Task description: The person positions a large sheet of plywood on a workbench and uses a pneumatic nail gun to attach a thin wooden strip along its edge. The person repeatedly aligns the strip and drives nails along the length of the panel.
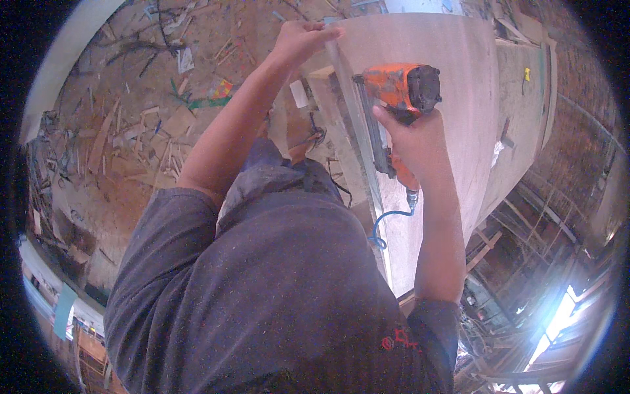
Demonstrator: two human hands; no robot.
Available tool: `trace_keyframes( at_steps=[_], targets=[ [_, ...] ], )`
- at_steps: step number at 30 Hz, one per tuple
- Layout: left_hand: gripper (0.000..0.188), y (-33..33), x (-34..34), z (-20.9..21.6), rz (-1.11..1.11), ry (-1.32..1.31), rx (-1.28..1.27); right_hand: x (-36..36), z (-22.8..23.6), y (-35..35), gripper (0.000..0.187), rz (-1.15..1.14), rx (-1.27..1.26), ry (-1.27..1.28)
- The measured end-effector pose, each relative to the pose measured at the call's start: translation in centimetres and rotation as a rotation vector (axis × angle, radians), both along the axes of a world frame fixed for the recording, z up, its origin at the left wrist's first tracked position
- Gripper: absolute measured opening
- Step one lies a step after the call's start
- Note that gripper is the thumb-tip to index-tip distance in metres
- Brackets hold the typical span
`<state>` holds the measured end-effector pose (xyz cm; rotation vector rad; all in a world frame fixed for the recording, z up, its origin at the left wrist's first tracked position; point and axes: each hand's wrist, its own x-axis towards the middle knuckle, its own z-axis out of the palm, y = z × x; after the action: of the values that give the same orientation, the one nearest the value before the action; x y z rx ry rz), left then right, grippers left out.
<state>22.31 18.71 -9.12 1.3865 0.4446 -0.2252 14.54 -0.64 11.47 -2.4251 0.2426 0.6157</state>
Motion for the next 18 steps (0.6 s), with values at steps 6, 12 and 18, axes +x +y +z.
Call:
trace_keyframes(
  at_steps=[6, 12, 18],
  targets=[
    [0.048, -0.1, 0.2, 0.0, 0.016, 0.026, -0.004, 0.5, -0.4, -0.4, 0.032, 0.031, -0.009, 0.001],
    [0.052, 0.2, 0.6, 0.1, -0.009, 0.05, -0.029, 1.4, -0.2, -0.3, 0.03, 0.033, -0.012, 0.017],
    [0.054, 0.7, 1.0, -0.2, -0.009, 0.045, -0.05, 3.0, 0.2, 1.5, 0.031, 0.014, 0.02, 0.028]
  ],
)
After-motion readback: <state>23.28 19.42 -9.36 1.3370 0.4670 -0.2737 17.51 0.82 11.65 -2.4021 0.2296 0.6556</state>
